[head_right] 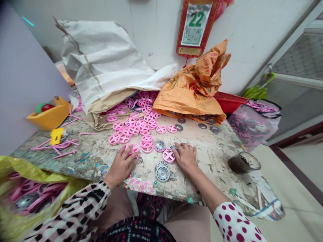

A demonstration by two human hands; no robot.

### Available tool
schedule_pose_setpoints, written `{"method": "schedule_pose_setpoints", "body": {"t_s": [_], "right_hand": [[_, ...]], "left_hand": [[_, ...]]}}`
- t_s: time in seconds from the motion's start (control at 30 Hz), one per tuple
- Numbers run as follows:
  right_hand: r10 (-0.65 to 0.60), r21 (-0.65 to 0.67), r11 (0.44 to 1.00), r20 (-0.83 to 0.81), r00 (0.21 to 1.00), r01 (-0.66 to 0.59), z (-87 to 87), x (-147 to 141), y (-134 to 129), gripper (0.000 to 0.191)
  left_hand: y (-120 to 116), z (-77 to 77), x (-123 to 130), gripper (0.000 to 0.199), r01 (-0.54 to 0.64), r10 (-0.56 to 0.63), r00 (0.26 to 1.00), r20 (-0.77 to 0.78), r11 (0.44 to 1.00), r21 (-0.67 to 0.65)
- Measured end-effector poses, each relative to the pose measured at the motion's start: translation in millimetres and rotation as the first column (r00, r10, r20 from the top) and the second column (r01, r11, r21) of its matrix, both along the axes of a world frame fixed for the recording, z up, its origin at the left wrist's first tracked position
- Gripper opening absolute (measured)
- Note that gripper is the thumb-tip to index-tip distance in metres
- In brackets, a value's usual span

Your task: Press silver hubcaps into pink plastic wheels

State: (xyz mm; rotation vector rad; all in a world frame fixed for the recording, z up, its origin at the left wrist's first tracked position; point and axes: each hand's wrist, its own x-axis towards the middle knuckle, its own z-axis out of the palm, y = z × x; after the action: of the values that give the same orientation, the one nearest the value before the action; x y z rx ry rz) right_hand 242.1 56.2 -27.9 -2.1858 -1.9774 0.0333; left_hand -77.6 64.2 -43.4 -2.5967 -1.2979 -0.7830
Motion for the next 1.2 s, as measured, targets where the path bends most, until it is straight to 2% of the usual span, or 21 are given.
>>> {"method": "schedule_pose_setpoints", "body": {"t_s": [0.1,0.27,0.47,0.63,0.77,0.9,0.97,1.03,1.1,1.2], "right_hand": [[-0.040,0.071,0.997,-0.034,0.999,0.042,-5.3,22.4,24.7,0.052],[-0.201,0.027,0.979,0.033,0.979,0.200,-10.3,88.5,69.1,0.054],[-0.399,0.012,0.917,0.030,0.916,0.399,-3.2,165.6,101.0,0.060],[-0.511,-0.047,0.859,0.014,0.860,0.511,-3.2,199.3,122.3,0.072],[-0.500,-0.121,0.860,0.000,0.866,0.496,-5.2,188.8,136.9,0.076],[-0.385,0.014,0.923,0.082,0.919,0.385,1.0,144.5,145.1,0.072],[-0.352,0.102,0.934,0.091,0.932,0.342,5.0,120.9,151.0,0.069],[-0.321,0.133,0.941,0.073,0.944,0.310,7.2,101.9,160.1,0.067],[-0.253,0.095,0.964,0.042,0.967,0.248,7.0,88.2,171.6,0.066],[-0.140,-0.034,0.990,-0.003,0.990,0.140,3.3,75.2,187.8,0.066]], "left_hand": [[-0.4,-0.3,0.4,0.038,-0.010,0.010,1.000,0.016,1.000,0.018],[2.3,-1.6,1.3,0.041,-0.022,0.021,0.999,0.043,0.999,0.026],[5.0,-0.5,2.0,0.040,-0.048,0.047,0.998,0.036,0.998,0.027],[6.3,-0.6,3.0,0.041,-0.071,0.071,0.997,0.021,0.997,0.018],[6.1,-0.4,3.2,0.042,-0.084,0.084,0.996,0.018,0.996,-0.006],[6.1,0.7,4.0,0.043,-0.086,0.086,0.996,0.001,0.996,-0.008],[6.4,1.1,4.4,0.044,-0.081,0.081,0.997,-0.006,0.997,-0.007],[6.4,1.3,4.4,0.044,-0.079,0.079,0.997,-0.011,0.997,-0.006],[6.2,1.3,4.1,0.045,-0.081,0.081,0.997,-0.013,0.997,-0.003],[5.6,1.7,3.7,0.046,-0.090,0.090,0.996,-0.012,0.996,-0.009]]}}
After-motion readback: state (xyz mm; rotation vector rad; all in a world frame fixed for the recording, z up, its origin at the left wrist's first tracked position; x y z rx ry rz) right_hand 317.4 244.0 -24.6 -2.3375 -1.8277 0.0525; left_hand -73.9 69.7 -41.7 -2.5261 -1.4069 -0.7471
